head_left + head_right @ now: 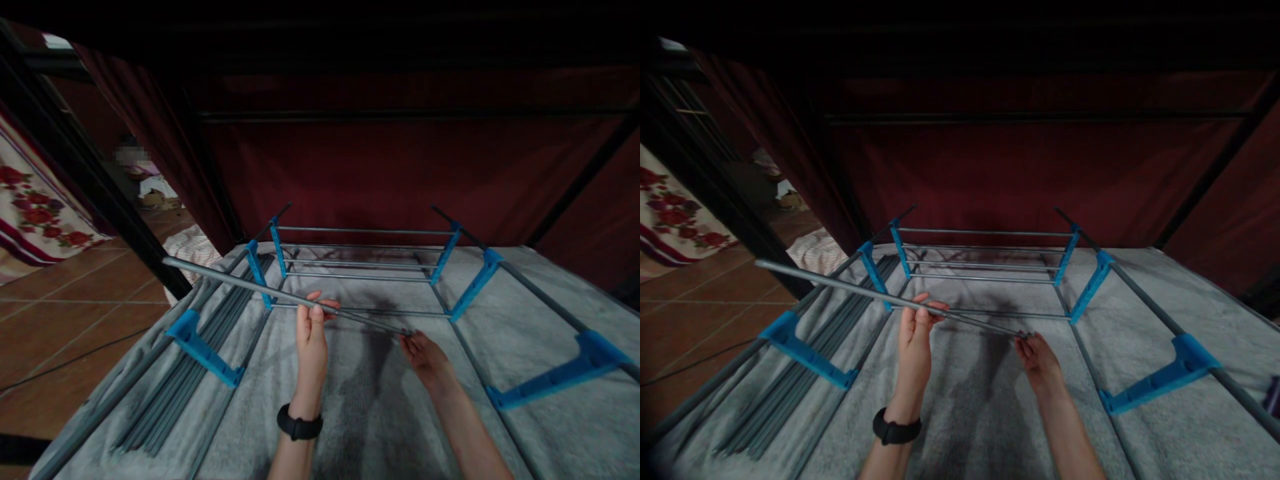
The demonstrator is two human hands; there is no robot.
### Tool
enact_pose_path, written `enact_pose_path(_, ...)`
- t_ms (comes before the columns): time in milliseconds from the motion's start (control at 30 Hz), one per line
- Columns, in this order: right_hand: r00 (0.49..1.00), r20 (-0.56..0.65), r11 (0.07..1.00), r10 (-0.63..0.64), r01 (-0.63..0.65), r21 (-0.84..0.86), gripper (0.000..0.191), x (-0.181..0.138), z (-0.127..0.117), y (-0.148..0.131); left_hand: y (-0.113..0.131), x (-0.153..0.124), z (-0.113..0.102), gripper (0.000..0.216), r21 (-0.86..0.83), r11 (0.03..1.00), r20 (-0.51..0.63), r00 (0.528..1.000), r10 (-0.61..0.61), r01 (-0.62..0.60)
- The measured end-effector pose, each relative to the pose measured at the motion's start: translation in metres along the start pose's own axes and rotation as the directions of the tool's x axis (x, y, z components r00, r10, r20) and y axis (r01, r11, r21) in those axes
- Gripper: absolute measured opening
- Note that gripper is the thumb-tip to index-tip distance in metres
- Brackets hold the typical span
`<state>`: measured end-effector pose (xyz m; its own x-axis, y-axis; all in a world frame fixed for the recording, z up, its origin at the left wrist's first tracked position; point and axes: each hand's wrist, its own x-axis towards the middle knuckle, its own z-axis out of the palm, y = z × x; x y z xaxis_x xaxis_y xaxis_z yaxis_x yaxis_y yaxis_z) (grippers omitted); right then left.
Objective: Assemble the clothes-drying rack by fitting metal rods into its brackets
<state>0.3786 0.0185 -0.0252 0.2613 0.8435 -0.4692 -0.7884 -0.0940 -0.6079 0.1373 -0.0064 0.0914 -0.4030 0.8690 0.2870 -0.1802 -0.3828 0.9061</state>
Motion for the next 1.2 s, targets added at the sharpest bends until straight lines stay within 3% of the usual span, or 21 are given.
enact_pose_path(167,0.996,0.09,0.999,0.011,-0.007,-0.041,0.023,-0.009,0.0,0.011,-0.006,-0.002,0.003,0.039,0.019,1.0,0.054,0.999,-0.004,0.003)
enact_pose_path(400,0.986,0.126,0.979,0.112,-0.088,-0.186,0.021,-0.025,0.013,0.026,-0.014,-0.004,0.005,0.043,0.082,0.996,0.097,0.995,-0.028,0.02)
enact_pose_path(600,0.982,0.112,0.942,0.15,-0.108,-0.316,0.031,-0.039,0.026,0.034,-0.021,-0.006,0.008,0.045,0.105,0.994,0.128,0.991,-0.044,0.031)
enact_pose_path(767,0.949,0.191,0.901,0.25,-0.156,-0.406,0.032,-0.045,0.03,0.038,-0.025,-0.008,0.011,0.039,0.133,0.991,0.152,0.987,-0.049,0.029)
enact_pose_path(967,0.938,0.199,0.866,0.284,-0.162,-0.472,0.033,-0.055,0.036,0.045,-0.034,-0.014,0.014,0.041,0.125,0.991,0.159,0.985,-0.071,0.051)
enact_pose_path(1200,0.89,0.289,0.809,0.353,-0.135,-0.572,0.036,-0.069,0.041,0.049,-0.03,-0.016,0.016,0.045,0.142,0.988,0.145,0.986,-0.081,0.06)
